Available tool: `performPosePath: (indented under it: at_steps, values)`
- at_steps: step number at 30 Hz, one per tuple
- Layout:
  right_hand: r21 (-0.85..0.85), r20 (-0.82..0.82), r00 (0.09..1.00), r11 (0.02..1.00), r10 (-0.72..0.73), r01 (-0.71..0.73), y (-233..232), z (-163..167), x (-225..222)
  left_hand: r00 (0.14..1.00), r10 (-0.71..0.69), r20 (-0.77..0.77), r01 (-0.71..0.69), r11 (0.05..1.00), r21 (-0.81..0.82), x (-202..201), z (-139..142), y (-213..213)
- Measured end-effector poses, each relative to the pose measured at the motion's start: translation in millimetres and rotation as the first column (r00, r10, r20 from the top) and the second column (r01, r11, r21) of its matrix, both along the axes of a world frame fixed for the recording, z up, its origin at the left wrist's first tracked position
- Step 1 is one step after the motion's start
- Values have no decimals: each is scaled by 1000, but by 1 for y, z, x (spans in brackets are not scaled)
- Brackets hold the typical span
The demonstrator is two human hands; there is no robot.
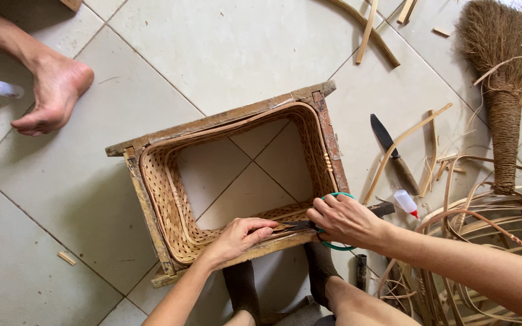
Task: The person sits on the floor assembling a woven bamboo basket in a wooden frame. They fit a curved woven bamboo panel into the frame, trim and secure rim strips with scissors, then lay and weave thin bamboo strips across the basket bottom and press them into place by hand.
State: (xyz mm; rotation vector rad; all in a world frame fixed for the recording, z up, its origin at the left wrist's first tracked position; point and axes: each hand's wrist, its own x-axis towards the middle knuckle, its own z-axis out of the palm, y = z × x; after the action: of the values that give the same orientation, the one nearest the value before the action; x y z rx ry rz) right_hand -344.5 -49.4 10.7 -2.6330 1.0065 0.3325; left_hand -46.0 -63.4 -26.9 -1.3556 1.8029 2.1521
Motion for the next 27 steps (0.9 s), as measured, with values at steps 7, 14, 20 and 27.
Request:
performPosePath:
  at_steps: [7, 14, 20, 27]
  values:
    - [9, 41, 991, 992, 126, -127, -6, -9, -4, 981, -173, -87, 170, 985, -43, 18, -1, -7]
    - [23, 74, 987, 989, 142, -144, -5, -14, -8, 991, -94, -97, 97, 995, 28, 27, -6, -3]
    - [30, 17, 991, 991, 129, -130, -5, -11, -6, 996, -39, -77, 47, 994, 101, 27, -7, -3]
    - [-46, 68, 995, 996, 79, -76, -4, -11, 3, 992, -74, -104, 70, 997, -36, 28, -14, 0]
